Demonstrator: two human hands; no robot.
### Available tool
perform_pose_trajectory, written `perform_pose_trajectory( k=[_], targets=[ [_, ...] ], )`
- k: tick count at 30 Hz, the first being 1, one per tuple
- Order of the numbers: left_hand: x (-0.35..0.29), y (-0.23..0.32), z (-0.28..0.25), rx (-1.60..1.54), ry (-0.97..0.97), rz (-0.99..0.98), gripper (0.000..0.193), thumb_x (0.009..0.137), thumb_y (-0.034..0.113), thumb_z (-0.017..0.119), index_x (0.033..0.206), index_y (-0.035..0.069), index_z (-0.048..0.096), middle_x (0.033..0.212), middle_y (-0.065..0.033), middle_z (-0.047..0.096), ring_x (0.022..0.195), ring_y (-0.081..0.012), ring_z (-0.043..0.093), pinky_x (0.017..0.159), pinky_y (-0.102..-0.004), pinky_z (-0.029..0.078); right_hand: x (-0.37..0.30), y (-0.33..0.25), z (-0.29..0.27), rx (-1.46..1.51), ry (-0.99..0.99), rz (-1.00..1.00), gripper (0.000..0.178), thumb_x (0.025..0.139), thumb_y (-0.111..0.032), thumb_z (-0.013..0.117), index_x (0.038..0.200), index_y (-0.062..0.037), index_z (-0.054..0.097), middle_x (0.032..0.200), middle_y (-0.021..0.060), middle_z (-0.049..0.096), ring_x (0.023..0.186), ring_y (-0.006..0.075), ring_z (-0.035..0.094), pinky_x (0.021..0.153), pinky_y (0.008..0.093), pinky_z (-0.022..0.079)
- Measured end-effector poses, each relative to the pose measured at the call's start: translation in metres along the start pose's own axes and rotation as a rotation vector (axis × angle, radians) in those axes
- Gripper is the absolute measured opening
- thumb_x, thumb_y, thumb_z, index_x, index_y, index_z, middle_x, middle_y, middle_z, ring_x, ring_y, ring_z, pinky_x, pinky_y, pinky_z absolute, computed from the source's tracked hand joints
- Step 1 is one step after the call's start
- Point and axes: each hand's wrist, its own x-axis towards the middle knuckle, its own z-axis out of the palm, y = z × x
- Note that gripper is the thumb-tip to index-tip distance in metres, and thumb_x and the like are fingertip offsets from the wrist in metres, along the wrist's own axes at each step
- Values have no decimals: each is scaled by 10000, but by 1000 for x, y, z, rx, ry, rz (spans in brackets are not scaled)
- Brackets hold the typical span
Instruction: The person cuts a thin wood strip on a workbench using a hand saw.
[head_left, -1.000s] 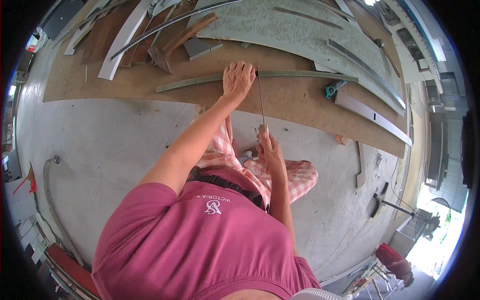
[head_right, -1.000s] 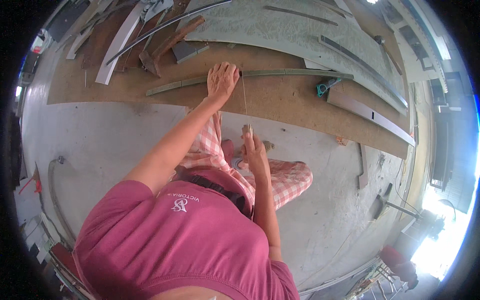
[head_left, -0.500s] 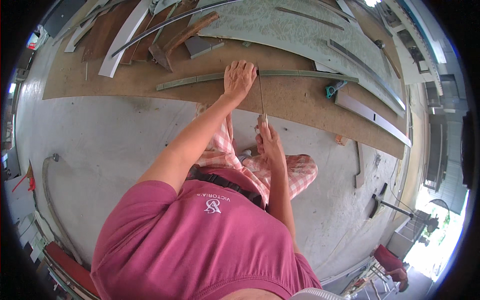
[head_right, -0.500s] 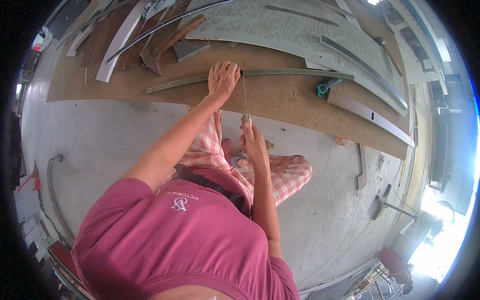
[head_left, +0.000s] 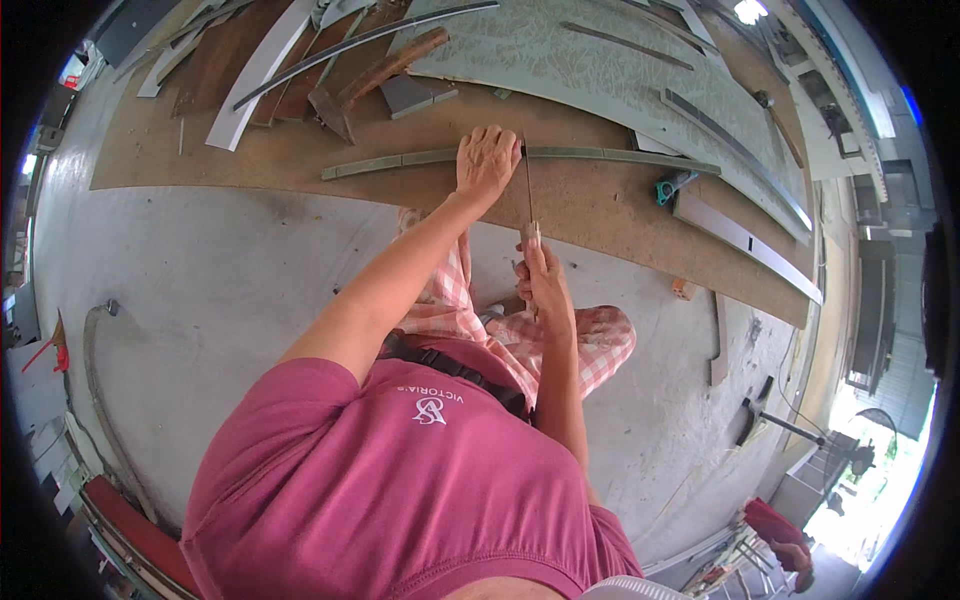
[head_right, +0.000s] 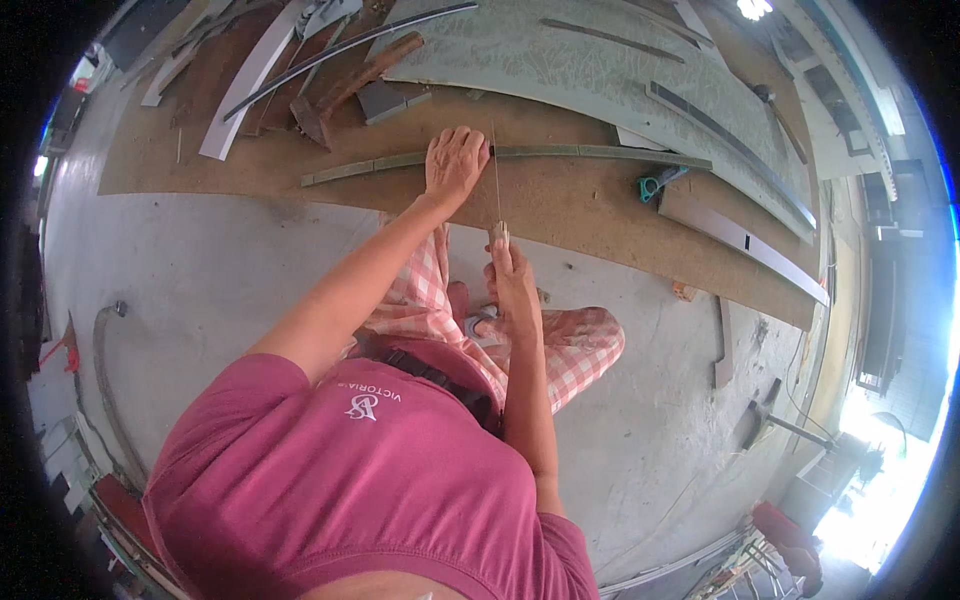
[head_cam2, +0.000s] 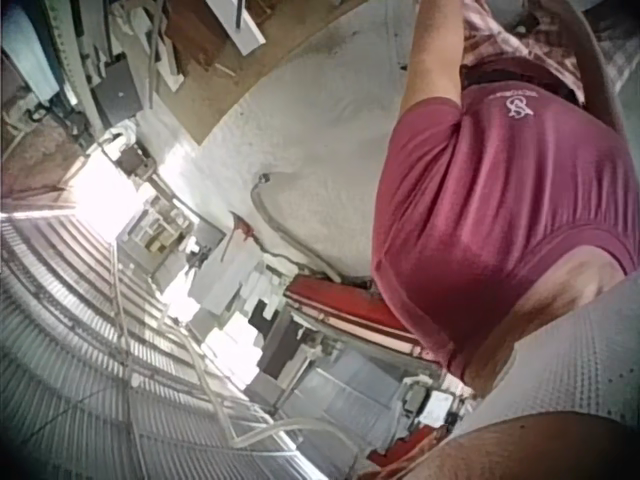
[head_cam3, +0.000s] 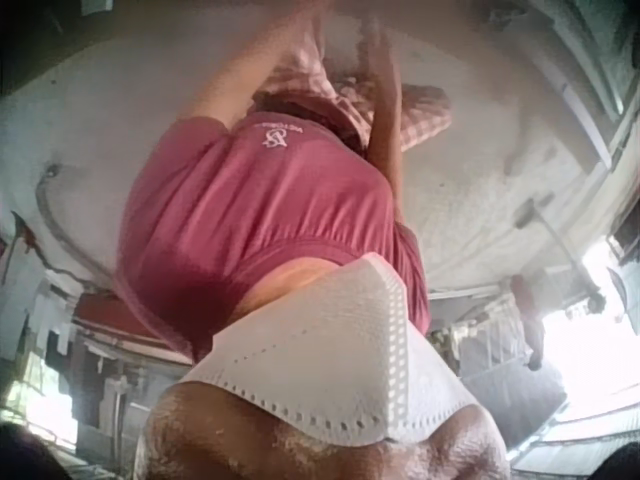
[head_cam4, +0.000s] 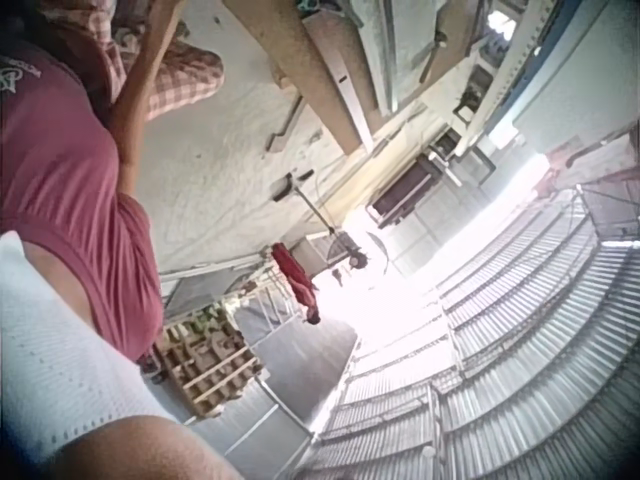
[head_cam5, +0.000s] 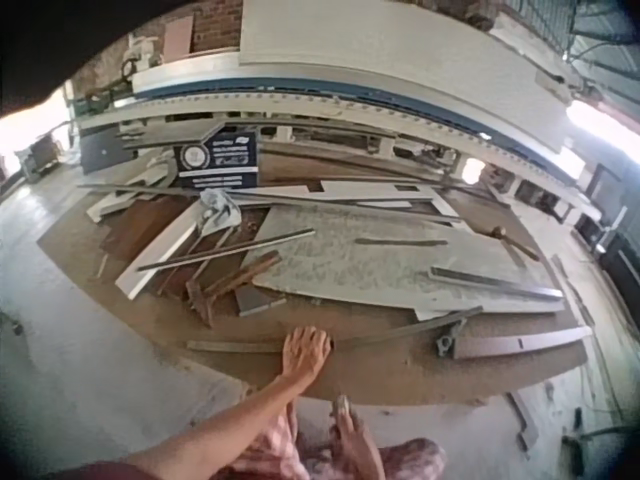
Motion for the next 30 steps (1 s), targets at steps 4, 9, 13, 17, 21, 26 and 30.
perform_pose_trajectory(
  k=[4, 9, 13, 17, 21, 26, 30],
  targets=[
    [-2, -4, -3, -6, -12, -18, 110, 830, 174, 636, 819, 107, 549, 819, -56, 560, 828, -256, 566, 712, -401, 439, -20, 10, -6, -88, -22, 7, 422, 989, -432, 463, 1029, -25, 571, 647, -29, 440, 504, 54, 377, 437, 230, 289],
    [-1, -5, -4, 0, 22, -1, 111, 827, 181, 637, 807, 113, 551, 828, -53, 565, 833, -254, 561, 708, -396, 434, -22, 13, -5, -76, -2, 8, 420, 991, -426, 460, 1051, -23, 565, 646, -33, 441, 502, 54, 367, 435, 234, 288],
    [1, -1, -2, -5, 34, 8, 112, 829, 192, 635, 797, 119, 557, 823, -53, 570, 831, -253, 557, 714, -392, 428, 1, -1, 1, -17, -25, 16, 478, 977, -472, 475, 1072, -13, 569, 655, -29, 426, 504, 52, 354, 445, 235, 289],
    [-3, -3, 0, -17, 15, -12, 108, 832, 193, 634, 801, 120, 560, 828, -53, 571, 833, -253, 557, 719, -395, 430, -13, 20, -9, -63, -37, 16, 489, 971, -478, 485, 1079, -7, 559, 651, -30, 419, 499, 48, 347, 431, 223, 271],
    [-3, -5, -6, -1, 5, -7, 108, 836, 191, 635, 820, 117, 559, 843, -53, 569, 837, -250, 557, 727, -395, 433, -27, 9, -4, -84, -10, 45, 467, 976, -461, 484, 1085, -13, 557, 653, -29, 425, 496, 45, 342, 425, 219, 263],
    [-1, -3, -3, -15, 11, -3, 110, 834, 180, 639, 828, 112, 553, 850, -52, 569, 837, -251, 561, 727, -393, 438, -3, 1, 1, -36, -14, 25, 467, 975, -482, 471, 1040, -28, 566, 654, -21, 440, 494, 52, 359, 425, 228, 271],
    [-2, -5, 0, -20, 25, 5, 120, 831, 205, 638, 811, 128, 549, 839, -45, 564, 842, -247, 548, 718, -395, 418, -15, 22, -8, -147, -11, 8, 442, 982, -467, 464, 1005, -35, 554, 670, -18, 450, 497, 58, 372, 427, 229, 281]
  ],
)
